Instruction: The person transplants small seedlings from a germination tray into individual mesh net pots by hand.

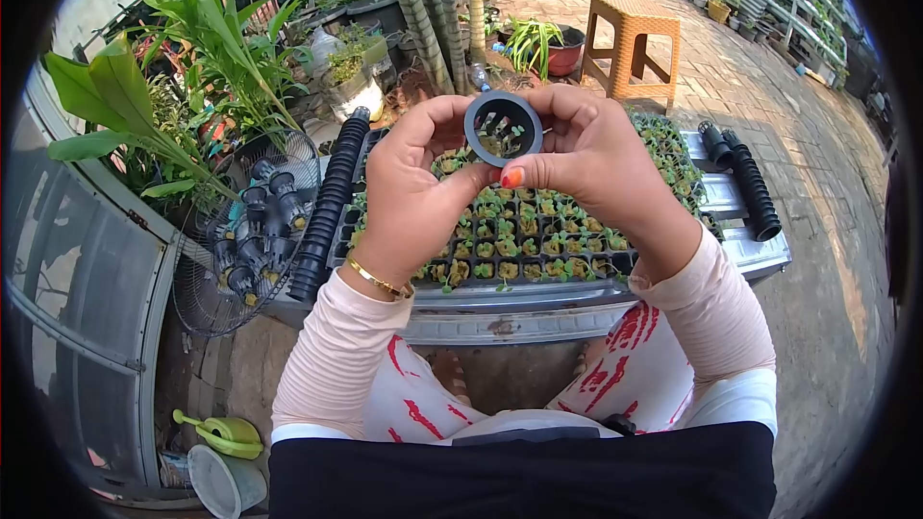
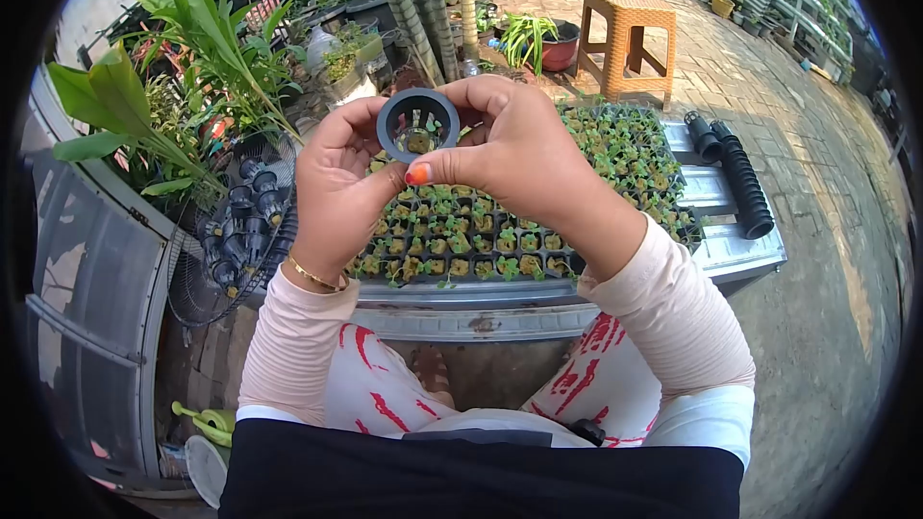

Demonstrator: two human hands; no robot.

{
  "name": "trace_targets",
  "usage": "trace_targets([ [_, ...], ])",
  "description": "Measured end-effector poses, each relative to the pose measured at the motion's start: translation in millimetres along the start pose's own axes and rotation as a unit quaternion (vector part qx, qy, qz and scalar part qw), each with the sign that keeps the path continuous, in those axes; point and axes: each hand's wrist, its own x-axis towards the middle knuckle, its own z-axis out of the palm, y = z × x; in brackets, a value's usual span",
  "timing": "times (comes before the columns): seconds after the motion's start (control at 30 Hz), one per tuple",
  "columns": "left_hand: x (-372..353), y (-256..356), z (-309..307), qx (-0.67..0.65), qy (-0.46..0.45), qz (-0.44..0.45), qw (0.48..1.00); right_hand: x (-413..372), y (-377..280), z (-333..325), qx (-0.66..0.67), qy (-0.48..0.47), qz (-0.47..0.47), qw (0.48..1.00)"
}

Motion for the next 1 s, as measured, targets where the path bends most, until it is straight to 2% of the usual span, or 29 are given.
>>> trace_targets([
  [0.03, -3, -2, -5, 0.044, 0.007, 0.067, 0.997, 0, 2, 3, 0.0, -0.006, -0.001, 1.0],
  [0.1, -10, -3, -15, 0.045, 0.019, 0.074, 0.996, 1, 5, 11, -0.133, -0.012, -0.145, 0.98],
  [0.17, -17, -1, -25, 0.114, 0.033, 0.083, 0.989, 2, 2, 23, -0.119, -0.025, -0.14, 0.983],
  [0.37, -35, 9, -57, 0.028, 0.068, 0.056, 0.996, 17, -5, 63, -0.245, -0.059, -0.177, 0.951],
  [0.5, -49, 20, -87, 0.034, 0.091, 0.036, 0.995, 32, -9, 98, -0.245, -0.08, -0.158, 0.953],
  [0.53, -51, 24, -95, -0.011, 0.118, 0.018, 0.993, 39, -12, 108, -0.26, -0.083, -0.113, 0.955],
  [0.57, -51, 32, -108, 0.009, 0.117, 0.017, 0.993, 51, -6, 118, -0.198, -0.099, -0.099, 0.97],
  [0.63, -52, 46, -139, 0.033, 0.134, -0.02, 0.99, 71, -10, 142, -0.142, -0.144, -0.001, 0.979],
  [0.67, -52, 55, -153, 0.046, 0.147, -0.023, 0.988, 80, -10, 156, -0.113, -0.152, -0.023, 0.982],
  [0.77, -58, 75, -197, 0.057, 0.18, -0.031, 0.982, 109, 4, 200, -0.043, -0.198, 0.036, 0.979],
  [0.83, -67, 79, -228, 0.09, 0.215, -0.072, 0.97, 119, 11, 231, -0.027, -0.202, 0.045, 0.978],
  [0.9, -80, 82, -258, 0.104, 0.25, -0.136, 0.953, 129, 28, 259, 0.001, -0.195, 0.095, 0.976],
  [0.93, -89, 82, -272, 0.107, 0.257, -0.137, 0.951, 134, 36, 272, -0.022, -0.202, 0.125, 0.971],
  [1.0, -107, 79, -295, 0.126, 0.305, -0.245, 0.912, 132, 49, 288, -0.049, -0.213, 0.145, 0.965],
])
